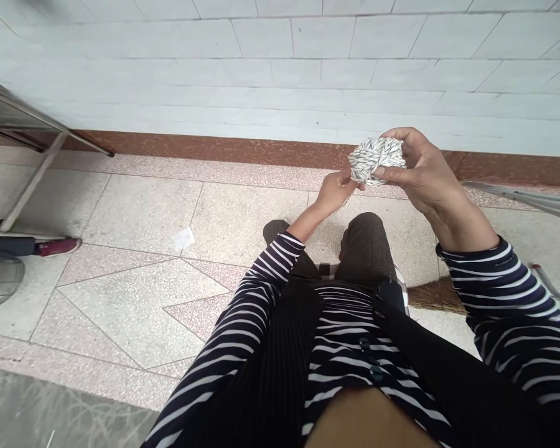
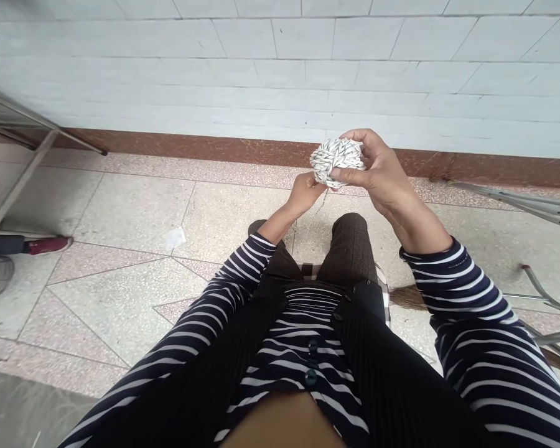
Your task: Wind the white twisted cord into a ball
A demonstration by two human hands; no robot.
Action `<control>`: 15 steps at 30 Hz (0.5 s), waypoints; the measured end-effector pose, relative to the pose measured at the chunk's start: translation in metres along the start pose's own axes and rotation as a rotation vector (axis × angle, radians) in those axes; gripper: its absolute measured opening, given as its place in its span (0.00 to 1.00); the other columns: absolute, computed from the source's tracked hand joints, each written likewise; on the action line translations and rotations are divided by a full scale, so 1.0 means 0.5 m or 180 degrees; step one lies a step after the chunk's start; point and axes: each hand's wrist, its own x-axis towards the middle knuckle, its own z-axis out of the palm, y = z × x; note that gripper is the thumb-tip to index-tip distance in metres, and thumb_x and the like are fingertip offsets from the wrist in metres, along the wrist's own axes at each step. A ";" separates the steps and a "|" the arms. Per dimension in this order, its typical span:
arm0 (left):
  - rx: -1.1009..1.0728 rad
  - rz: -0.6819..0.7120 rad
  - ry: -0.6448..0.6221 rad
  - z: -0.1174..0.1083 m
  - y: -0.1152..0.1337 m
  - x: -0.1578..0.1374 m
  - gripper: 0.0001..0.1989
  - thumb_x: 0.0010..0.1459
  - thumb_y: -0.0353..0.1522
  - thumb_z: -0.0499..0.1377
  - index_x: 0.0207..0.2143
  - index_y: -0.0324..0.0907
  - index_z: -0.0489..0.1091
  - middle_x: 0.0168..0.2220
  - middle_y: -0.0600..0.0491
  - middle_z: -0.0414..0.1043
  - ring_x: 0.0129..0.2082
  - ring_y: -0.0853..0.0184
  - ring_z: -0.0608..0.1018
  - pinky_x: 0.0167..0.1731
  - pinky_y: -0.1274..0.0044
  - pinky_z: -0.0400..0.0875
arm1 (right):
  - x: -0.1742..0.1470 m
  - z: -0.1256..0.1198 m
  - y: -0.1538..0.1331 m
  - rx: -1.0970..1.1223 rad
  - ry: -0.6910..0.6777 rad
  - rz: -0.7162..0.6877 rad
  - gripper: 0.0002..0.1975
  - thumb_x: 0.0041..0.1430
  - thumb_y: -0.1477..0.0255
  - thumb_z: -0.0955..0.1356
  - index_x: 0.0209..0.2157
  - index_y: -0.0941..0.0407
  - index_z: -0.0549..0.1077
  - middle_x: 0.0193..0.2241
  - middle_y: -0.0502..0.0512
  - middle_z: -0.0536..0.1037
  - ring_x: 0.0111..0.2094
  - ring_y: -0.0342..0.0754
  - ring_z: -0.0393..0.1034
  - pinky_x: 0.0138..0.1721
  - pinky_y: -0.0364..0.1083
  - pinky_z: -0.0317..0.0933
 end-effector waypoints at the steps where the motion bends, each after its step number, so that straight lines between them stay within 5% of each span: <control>1: 0.0051 -0.0017 -0.0023 0.000 0.002 -0.003 0.11 0.69 0.30 0.64 0.32 0.39 0.81 0.35 0.52 0.84 0.40 0.67 0.82 0.48 0.75 0.73 | 0.000 -0.002 0.001 0.0027 -0.0045 0.0015 0.38 0.37 0.72 0.89 0.50 0.50 0.77 0.42 0.51 0.79 0.42 0.48 0.74 0.38 0.46 0.75; 9: -0.0093 -0.0313 -0.0239 -0.002 -0.049 -0.089 0.11 0.70 0.31 0.59 0.37 0.39 0.79 0.36 0.50 0.84 0.33 0.71 0.78 0.41 0.77 0.70 | 0.026 -0.025 0.004 -0.0192 0.0702 -0.0805 0.42 0.33 0.63 0.90 0.50 0.52 0.74 0.46 0.55 0.77 0.47 0.55 0.74 0.45 0.58 0.78; 15: 0.0041 -0.0693 -0.0409 -0.015 -0.065 -0.142 0.07 0.65 0.30 0.58 0.38 0.39 0.77 0.30 0.54 0.81 0.29 0.72 0.75 0.37 0.78 0.68 | 0.071 -0.055 0.092 -0.0831 0.1049 -0.0984 0.37 0.37 0.63 0.88 0.49 0.52 0.76 0.48 0.58 0.76 0.46 0.56 0.73 0.52 0.63 0.75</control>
